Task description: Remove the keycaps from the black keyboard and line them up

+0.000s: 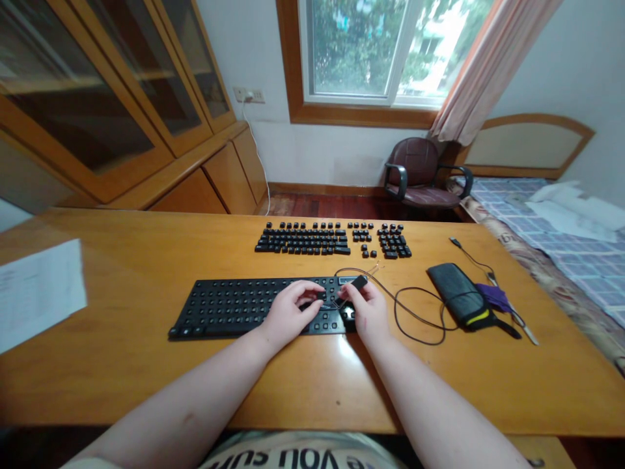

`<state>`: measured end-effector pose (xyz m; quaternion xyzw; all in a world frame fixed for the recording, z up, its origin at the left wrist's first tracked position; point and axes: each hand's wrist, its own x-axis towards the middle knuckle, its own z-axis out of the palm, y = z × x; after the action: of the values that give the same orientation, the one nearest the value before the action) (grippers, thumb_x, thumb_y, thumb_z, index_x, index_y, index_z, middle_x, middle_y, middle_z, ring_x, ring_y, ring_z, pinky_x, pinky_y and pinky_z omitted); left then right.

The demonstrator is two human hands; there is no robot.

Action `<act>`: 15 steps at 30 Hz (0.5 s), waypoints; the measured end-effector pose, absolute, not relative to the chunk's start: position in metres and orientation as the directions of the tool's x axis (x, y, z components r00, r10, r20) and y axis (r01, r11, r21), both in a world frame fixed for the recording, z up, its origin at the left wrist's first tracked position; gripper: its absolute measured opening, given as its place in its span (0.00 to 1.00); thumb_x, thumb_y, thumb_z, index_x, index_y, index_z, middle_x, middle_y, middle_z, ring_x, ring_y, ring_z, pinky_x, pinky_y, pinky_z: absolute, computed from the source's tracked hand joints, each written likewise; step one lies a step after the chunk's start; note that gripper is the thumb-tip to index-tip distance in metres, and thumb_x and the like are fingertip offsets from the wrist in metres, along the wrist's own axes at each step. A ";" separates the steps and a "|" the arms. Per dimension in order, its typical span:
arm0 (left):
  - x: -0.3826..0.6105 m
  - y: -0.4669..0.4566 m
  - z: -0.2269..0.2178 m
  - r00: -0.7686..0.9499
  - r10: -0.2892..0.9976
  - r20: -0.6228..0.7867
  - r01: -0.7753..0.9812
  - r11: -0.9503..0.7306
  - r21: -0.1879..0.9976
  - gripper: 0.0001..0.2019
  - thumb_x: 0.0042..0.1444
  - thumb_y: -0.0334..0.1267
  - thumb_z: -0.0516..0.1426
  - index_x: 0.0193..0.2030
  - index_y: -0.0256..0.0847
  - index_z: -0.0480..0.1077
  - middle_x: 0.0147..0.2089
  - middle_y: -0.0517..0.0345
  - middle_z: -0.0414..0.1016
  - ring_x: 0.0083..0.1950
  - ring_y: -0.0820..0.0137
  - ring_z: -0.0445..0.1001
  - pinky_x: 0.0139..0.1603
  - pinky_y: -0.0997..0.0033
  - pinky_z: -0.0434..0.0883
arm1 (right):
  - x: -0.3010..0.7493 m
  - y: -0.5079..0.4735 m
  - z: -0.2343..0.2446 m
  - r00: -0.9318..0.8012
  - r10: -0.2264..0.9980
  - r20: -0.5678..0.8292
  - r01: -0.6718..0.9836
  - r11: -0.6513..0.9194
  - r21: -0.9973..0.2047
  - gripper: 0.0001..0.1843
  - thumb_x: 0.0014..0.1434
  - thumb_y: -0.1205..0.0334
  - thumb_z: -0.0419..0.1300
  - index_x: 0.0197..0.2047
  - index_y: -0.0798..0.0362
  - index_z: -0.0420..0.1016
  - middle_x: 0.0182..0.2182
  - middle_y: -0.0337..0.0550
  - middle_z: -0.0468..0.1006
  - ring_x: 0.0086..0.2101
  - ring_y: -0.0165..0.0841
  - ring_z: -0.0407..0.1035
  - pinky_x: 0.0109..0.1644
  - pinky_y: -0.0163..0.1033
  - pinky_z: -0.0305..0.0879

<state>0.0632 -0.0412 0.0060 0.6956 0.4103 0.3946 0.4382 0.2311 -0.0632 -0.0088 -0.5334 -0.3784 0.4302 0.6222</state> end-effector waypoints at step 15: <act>0.068 -0.035 0.001 0.481 0.869 -0.114 -0.092 0.180 0.979 0.12 0.41 0.27 0.63 0.34 0.35 0.67 0.33 0.59 0.72 0.35 0.75 0.73 0.44 0.68 0.71 | 0.251 -0.062 0.002 -0.274 0.837 0.474 0.479 0.546 -0.687 0.10 0.53 0.61 0.62 0.40 0.49 0.77 0.35 0.45 0.77 0.37 0.35 0.71 0.42 0.42 0.68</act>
<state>0.0681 -0.0354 0.0007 0.5326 0.3647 0.3556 0.6759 0.2507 -0.0620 0.0025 -0.4275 -0.7699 0.2105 0.4245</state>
